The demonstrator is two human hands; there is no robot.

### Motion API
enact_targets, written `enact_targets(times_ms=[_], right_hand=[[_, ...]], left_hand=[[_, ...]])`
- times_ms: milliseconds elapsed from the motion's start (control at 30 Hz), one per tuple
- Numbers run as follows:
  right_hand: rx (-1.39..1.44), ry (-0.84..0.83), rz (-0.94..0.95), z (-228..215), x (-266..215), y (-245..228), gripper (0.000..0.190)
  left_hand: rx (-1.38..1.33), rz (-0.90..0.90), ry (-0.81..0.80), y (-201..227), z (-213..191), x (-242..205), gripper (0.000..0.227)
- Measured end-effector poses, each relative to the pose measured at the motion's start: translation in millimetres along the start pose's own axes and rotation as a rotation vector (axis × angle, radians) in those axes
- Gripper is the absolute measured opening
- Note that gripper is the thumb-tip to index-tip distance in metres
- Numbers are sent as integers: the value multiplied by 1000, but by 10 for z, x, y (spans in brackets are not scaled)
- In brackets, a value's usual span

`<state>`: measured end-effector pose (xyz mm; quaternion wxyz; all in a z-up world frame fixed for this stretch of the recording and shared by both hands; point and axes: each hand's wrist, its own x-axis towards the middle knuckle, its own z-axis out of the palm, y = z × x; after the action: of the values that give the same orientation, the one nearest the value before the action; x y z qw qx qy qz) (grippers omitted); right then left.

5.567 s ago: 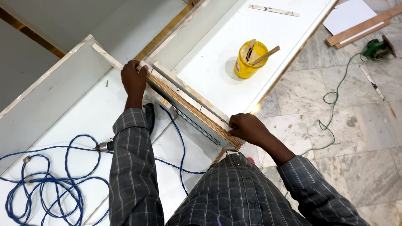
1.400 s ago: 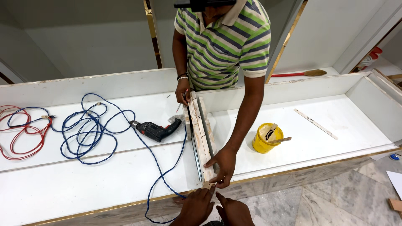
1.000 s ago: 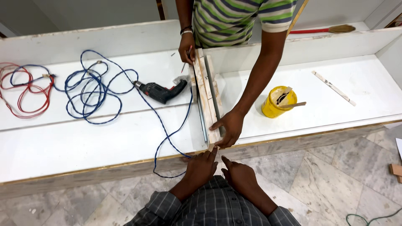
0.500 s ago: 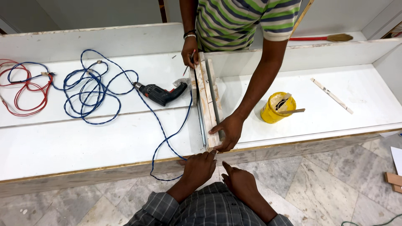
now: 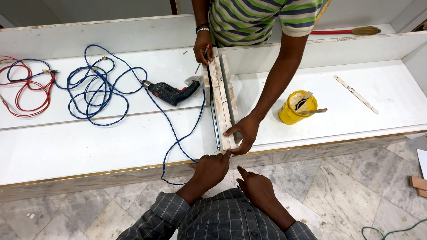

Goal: The person applies adhesive to a white plastic strip using a wooden stick and then fits the strip into a groove on a wooden frame. A coworker uses a drill to secure the frame.

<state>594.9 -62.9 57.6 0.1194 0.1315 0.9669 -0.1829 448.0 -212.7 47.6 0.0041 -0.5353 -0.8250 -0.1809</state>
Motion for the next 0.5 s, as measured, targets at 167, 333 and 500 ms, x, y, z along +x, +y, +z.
enact_targets(times_ms=[167, 333, 500], right_hand=[[15, -2, 3, 3, 5, -15, 52], [18, -17, 12, 13, 12, -15, 51], [27, 4, 5, 71, 5, 7, 50]], left_hand=[[-42, 26, 9, -52, -11, 28, 38], [-32, 37, -13, -69, -48, 62, 36], [-42, 47, 2, -78, -69, 57, 38]])
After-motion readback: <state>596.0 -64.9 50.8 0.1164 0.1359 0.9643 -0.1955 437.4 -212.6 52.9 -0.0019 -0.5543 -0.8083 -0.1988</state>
